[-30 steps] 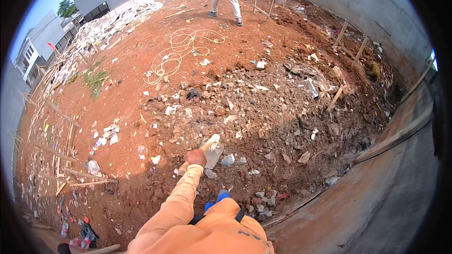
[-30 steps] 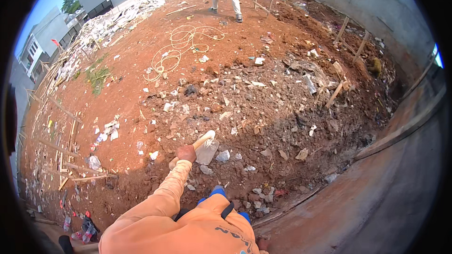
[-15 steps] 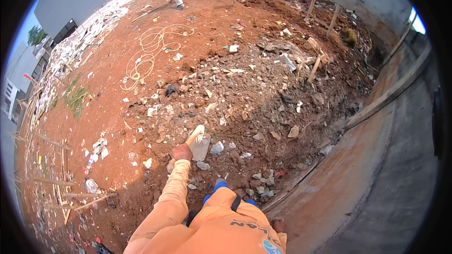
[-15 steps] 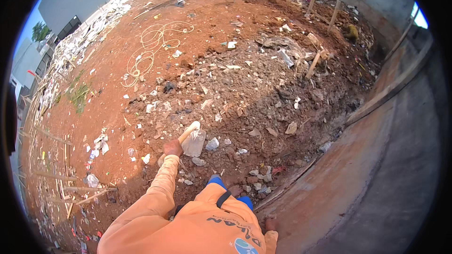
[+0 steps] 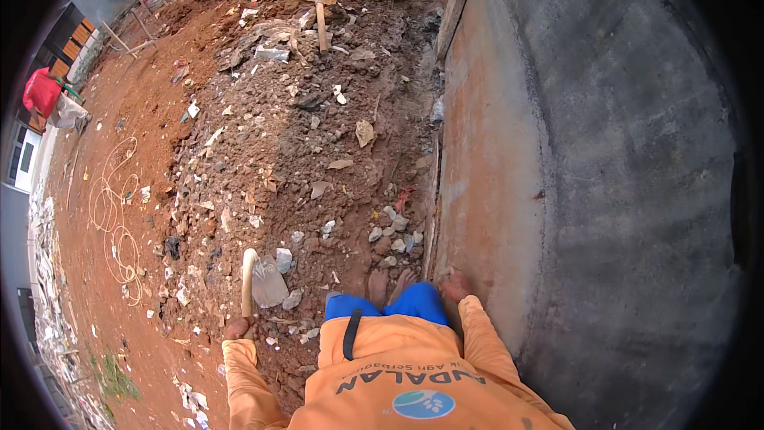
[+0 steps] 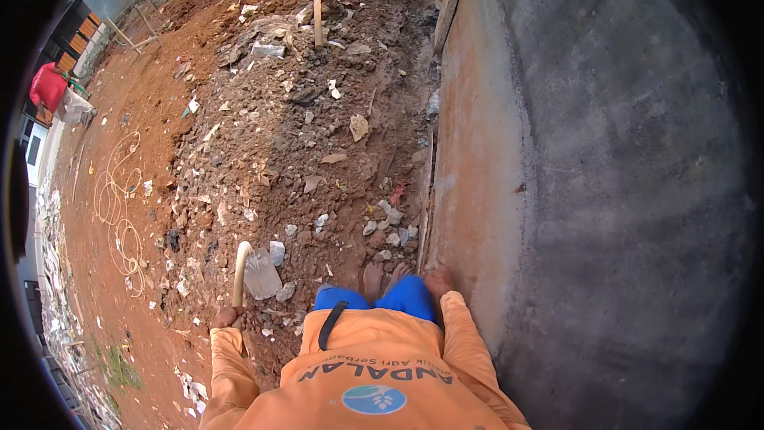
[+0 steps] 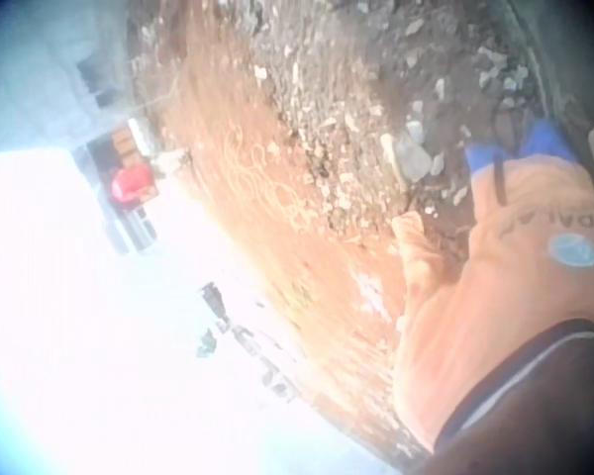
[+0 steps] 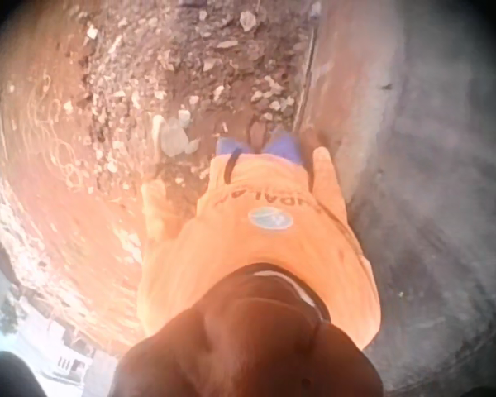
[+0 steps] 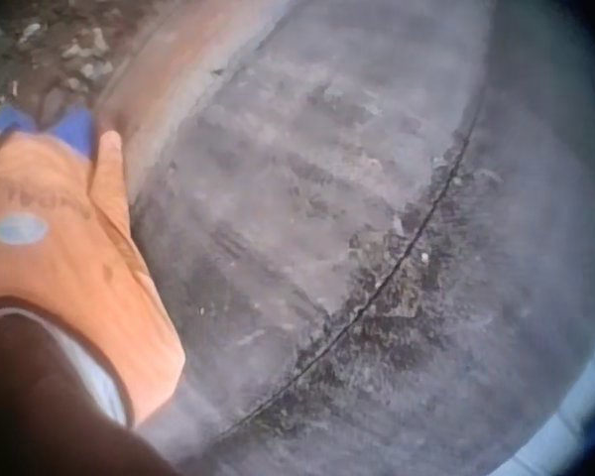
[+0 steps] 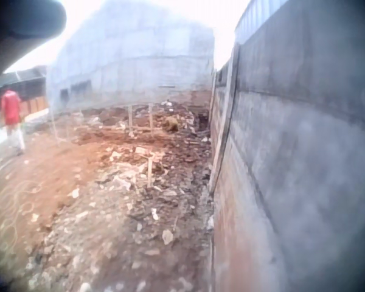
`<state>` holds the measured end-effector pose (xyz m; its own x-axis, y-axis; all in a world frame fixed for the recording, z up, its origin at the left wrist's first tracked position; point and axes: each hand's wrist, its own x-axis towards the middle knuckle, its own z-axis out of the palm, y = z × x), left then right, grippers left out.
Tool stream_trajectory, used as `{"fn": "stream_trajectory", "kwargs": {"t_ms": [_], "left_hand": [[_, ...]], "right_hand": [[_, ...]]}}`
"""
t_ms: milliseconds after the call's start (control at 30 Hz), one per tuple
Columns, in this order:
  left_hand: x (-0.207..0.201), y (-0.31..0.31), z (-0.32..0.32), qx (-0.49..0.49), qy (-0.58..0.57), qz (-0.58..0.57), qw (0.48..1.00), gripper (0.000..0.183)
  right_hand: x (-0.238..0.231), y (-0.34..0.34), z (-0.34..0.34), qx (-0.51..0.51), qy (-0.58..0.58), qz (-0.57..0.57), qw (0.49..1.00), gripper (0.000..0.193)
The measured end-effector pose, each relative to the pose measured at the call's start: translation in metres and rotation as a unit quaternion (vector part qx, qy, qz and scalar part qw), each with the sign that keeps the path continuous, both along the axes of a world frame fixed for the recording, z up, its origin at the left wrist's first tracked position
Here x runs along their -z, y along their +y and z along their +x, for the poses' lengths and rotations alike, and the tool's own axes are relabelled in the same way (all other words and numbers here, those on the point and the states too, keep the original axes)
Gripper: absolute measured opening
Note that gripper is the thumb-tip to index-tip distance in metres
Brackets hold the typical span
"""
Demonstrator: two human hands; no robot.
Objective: The person digs and breaks up soil and rocky debris along the base of a concrete structure using a hoe.
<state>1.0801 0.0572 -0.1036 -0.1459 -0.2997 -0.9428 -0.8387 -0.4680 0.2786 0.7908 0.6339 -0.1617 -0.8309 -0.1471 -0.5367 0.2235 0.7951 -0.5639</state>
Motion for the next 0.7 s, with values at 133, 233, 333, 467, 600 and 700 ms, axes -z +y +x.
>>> {"fn": "stream_trajectory", "kwargs": {"t_ms": [133, 233, 333, 467, 600, 700], "left_hand": [[-0.015, -0.015, 0.022, 0.073, -0.008, -0.137, 0.988, 0.017], [-0.064, 0.027, -0.018, 0.158, -0.031, -0.150, 0.975, 0.018], [-0.099, 0.052, -0.021, 0.263, -0.045, -0.251, 0.931, 0.017], [-0.125, 0.100, -0.055, 0.327, -0.025, -0.253, 0.910, 0.033], [-0.139, 0.154, -0.089, 0.294, 0.101, -0.231, 0.922, 0.027], [-0.165, 0.188, -0.117, 0.398, 0.137, -0.217, 0.881, 0.034]], "right_hand": [[0.012, -0.019, 0.008, 0.022, -0.027, -0.069, 0.997, 0.026], [-0.004, -0.023, 0.010, 0.134, -0.130, -0.109, 0.976, 0.023], [-0.007, -0.047, 0.004, 0.156, -0.192, -0.207, 0.946, 0.022], [0.002, -0.077, 0.005, 0.088, -0.274, -0.383, 0.878, 0.037], [-0.034, -0.161, -0.007, 0.074, -0.381, -0.308, 0.868, 0.061], [-0.081, -0.192, -0.016, 0.125, -0.433, -0.352, 0.820, 0.055]]}}
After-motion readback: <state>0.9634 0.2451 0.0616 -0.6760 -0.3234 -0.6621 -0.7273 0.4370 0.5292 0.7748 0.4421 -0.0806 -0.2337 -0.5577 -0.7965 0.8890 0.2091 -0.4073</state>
